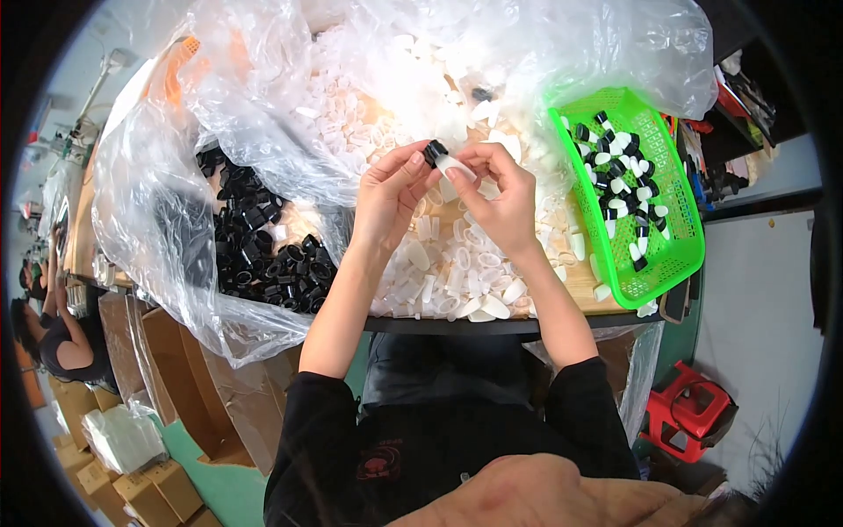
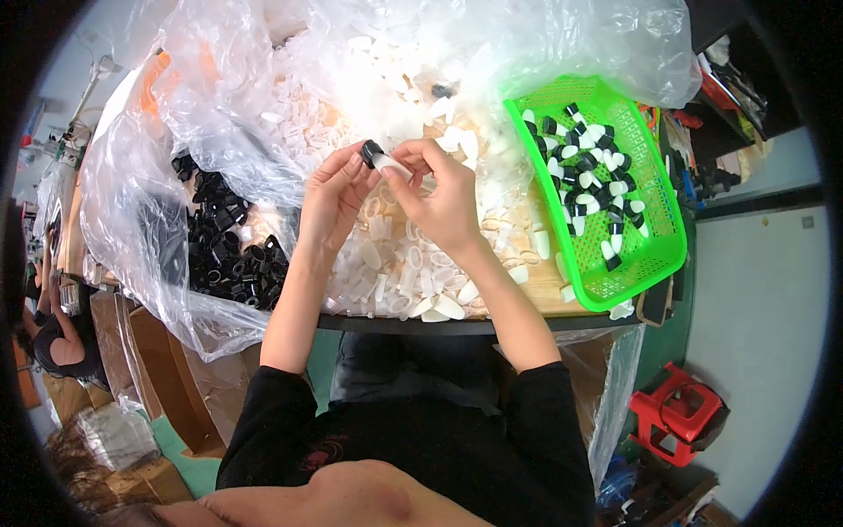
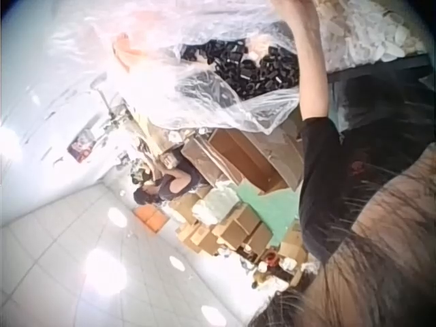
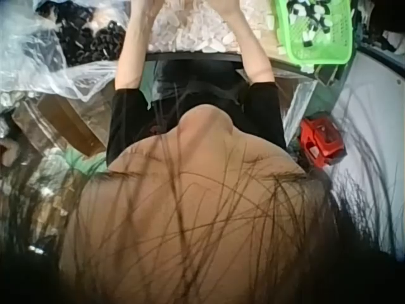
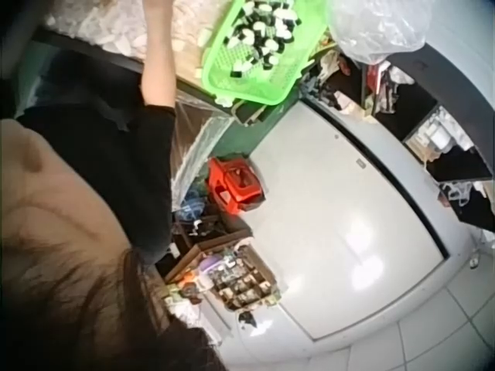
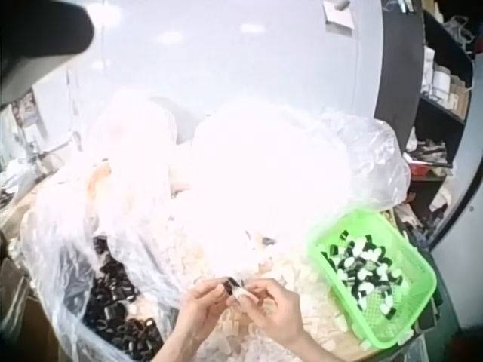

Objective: The recorder is manually assembling small black plastic rings onto white plastic caps and placing the finished items into a green basket.

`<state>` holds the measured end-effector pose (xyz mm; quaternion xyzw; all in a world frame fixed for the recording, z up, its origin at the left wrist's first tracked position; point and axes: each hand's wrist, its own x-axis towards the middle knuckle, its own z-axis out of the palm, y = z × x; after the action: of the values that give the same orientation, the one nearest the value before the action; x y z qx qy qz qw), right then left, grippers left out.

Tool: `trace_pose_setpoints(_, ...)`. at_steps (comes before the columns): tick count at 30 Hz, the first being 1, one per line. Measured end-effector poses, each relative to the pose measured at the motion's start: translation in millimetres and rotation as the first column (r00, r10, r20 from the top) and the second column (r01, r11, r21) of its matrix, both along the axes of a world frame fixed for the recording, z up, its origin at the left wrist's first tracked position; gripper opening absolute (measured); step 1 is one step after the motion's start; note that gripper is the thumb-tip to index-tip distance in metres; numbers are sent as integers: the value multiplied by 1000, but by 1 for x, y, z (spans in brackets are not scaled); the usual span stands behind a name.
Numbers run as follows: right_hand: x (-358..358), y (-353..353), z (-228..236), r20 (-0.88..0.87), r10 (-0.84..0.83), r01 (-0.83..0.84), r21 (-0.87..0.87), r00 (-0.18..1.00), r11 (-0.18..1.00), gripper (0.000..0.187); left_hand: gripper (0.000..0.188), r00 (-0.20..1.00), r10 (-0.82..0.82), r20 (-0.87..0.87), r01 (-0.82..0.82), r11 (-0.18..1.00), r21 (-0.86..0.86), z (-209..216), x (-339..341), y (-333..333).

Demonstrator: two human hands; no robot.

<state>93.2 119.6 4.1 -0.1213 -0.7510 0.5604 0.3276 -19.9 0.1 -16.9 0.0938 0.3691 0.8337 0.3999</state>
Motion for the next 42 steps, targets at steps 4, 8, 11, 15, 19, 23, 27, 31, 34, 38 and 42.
trace_pose_setpoints(4,1,2,-2,-22,-25,26,45,999,999,24,19,985,-1,-170,-9,998,-57,7,8,1)
trace_pose_setpoints(8,-2,7,-6,-56,-5,3,-29,998,1000,32,17,900,26,-435,-94,987,-134,11,11,0)
trace_pose_setpoints(11,0,14,-6,-61,49,-51,-27,997,998,35,15,857,51,-513,-125,986,-111,15,13,3)
trace_pose_setpoints(15,1,16,-4,-28,53,-53,8,998,999,33,13,773,109,-625,-217,971,-99,10,13,4)
trace_pose_setpoints(19,0,17,-6,35,55,-58,72,998,996,34,10,691,62,-720,-281,941,-189,11,14,2)
trace_pose_setpoints(23,-1,16,-10,47,42,-46,91,998,995,35,5,433,41,-900,-437,883,-170,11,15,3)
trace_pose_setpoints(27,-4,11,-10,-43,99,-97,34,994,995,38,5,310,53,-949,-512,851,-120,11,17,5)
trace_pose_setpoints(31,-5,6,-9,-58,183,-191,-380,982,905,41,7,298,25,-954,-497,858,-133,4,16,5)
trace_pose_setpoints(34,-6,10,-7,-70,141,-158,-385,987,909,38,7,400,50,-915,-531,827,-186,-6,10,4)
trace_pose_setpoints(38,-4,18,-10,-46,123,-131,-298,991,945,31,6,682,42,-730,-309,921,-236,6,9,2)
trace_pose_setpoints(42,-4,11,-5,-81,107,-123,-229,991,966,29,17,830,-118,-546,11,981,-195,8,9,2)
